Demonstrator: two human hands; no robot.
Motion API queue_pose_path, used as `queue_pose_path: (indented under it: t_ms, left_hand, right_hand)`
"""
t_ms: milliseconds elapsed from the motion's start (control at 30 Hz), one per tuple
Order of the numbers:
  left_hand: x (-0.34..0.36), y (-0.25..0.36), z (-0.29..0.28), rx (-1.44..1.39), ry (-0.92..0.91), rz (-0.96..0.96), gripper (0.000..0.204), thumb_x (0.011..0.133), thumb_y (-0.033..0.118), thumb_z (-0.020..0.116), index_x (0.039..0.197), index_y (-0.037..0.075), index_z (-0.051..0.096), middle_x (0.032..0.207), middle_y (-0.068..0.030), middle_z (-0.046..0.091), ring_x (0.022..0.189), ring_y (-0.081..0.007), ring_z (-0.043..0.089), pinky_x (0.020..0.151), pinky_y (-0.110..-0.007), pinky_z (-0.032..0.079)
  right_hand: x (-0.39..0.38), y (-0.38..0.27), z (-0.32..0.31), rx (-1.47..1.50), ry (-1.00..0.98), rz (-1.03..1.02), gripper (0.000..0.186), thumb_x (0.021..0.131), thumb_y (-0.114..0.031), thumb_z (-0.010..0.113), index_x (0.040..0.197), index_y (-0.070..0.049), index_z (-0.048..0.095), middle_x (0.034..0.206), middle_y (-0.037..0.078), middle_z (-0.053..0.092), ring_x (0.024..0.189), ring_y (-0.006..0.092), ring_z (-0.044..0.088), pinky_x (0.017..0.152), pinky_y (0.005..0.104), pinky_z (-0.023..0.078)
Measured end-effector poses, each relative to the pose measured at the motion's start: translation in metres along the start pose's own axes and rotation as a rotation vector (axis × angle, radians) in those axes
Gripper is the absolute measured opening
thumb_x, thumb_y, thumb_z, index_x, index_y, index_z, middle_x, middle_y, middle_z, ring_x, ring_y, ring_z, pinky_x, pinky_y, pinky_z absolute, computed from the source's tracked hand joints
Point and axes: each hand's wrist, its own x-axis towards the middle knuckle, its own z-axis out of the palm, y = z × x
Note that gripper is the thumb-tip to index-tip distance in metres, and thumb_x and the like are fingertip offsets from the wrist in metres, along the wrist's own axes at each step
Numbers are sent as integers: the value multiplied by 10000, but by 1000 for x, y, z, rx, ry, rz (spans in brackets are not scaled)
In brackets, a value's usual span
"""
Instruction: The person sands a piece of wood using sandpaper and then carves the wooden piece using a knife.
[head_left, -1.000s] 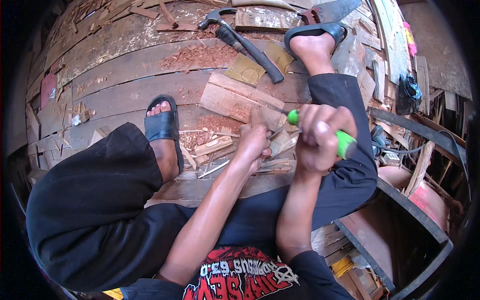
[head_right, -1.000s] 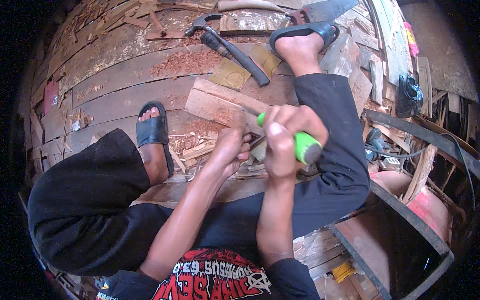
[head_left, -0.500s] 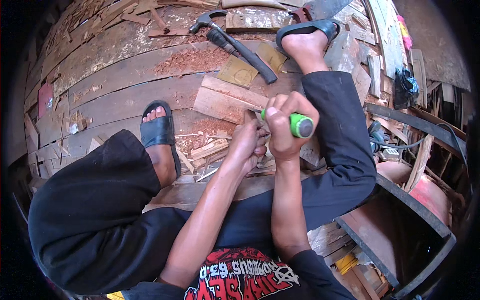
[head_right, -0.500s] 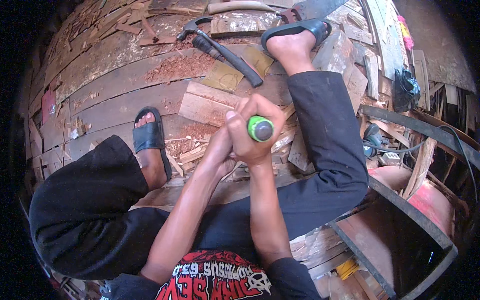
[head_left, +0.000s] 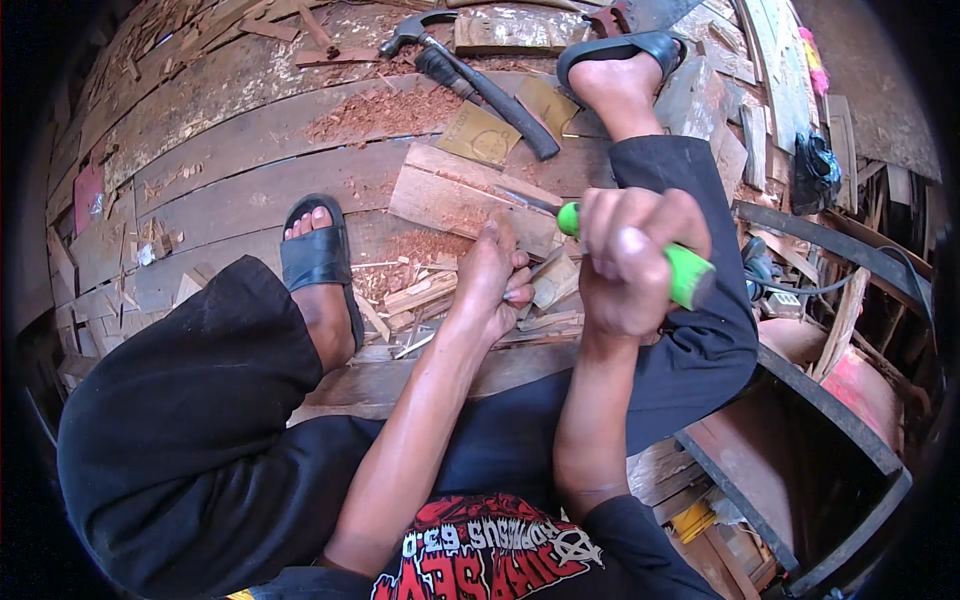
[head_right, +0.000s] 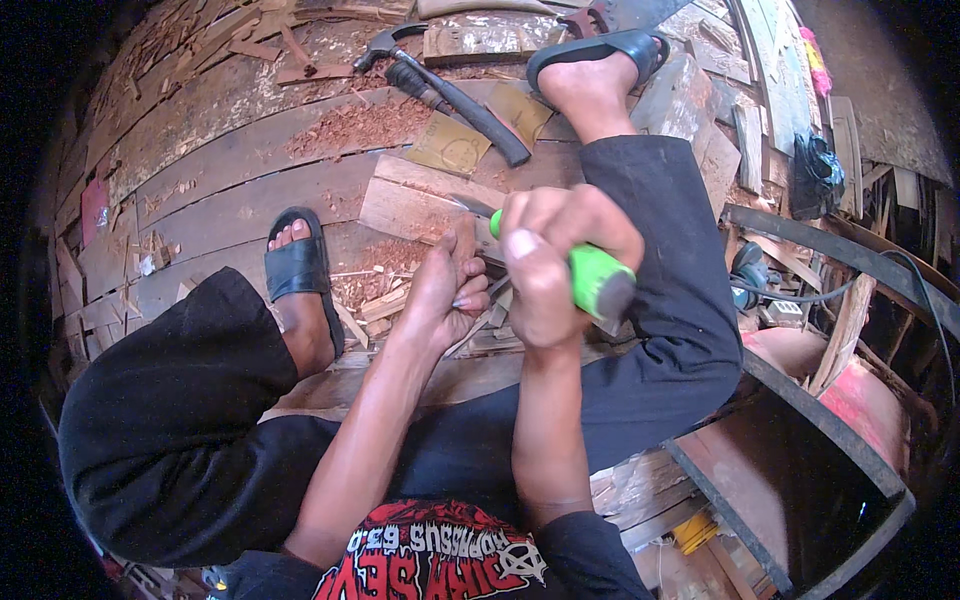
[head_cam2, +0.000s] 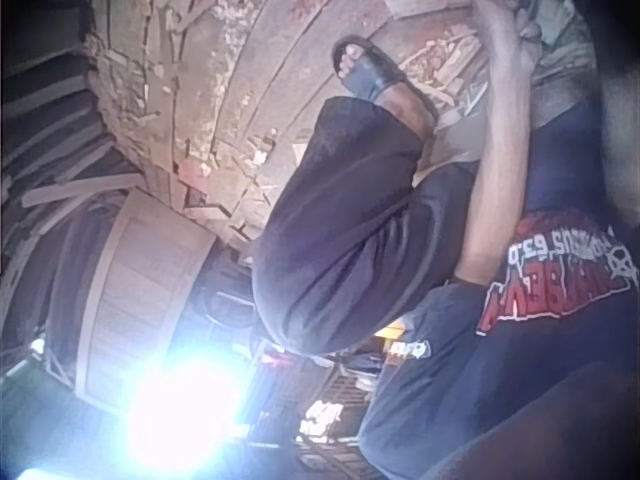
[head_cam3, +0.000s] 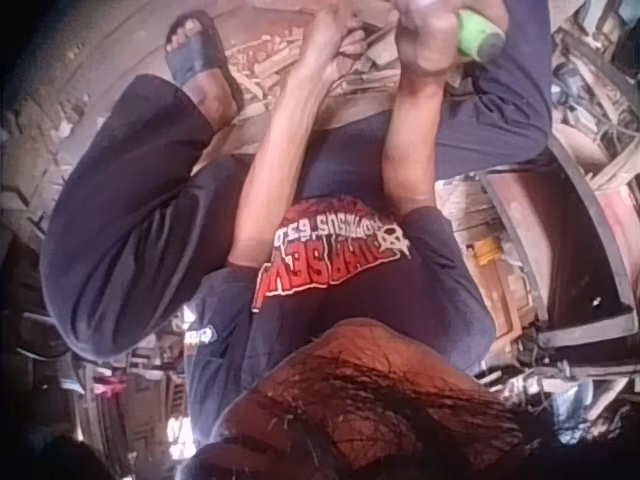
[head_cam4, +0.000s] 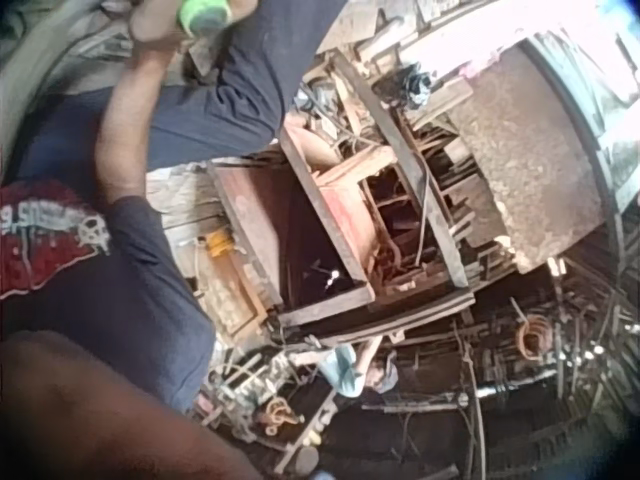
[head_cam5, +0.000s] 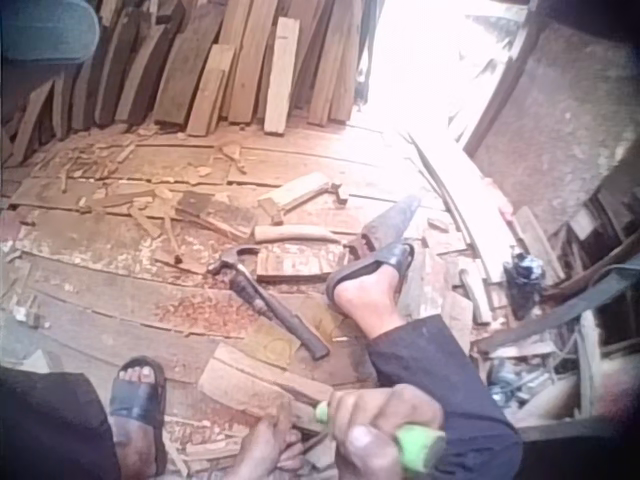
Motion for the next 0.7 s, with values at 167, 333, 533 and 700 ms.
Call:
queue_pose_path:
  t_ms: [167,333,533,700]
  left_hand:
    - [12,1,-7,100,-84,50,396,1093,411,286,984,105,514,625,35,448,423,-68,283,348,-217,246]
    - [8,-3,-8,89,36,18,371,1077,408,295,1036,94,490,730,-6,514,421,-76,381,328,-231,270]
    - [5,5,-6,21,-90,29,286,1058,306,290,1025,103,489,661,3,472,416,-91,380,310,-249,246]
    - [2,5,6,0,-29,-8,241,1049,270,314,942,114,463,664,-14,446,429,-83,371,340,-233,281]
  right_hand:
    - [-11,42,-8,-272,-84,55,224,801,0,602,691,-65,417,601,7,427,520,88,381,488,260,323]
    - [3,-6,1,22,-49,66,246,824,-56,596,702,-89,385,580,-24,380,485,98,325,488,297,289]
    - [-16,26,-8,-175,-56,146,286,778,4,650,636,-67,412,593,-2,438,527,88,399,496,266,334]
    - [0,-11,-5,107,22,55,258,772,22,632,642,-61,425,617,25,463,515,109,391,471,269,326]
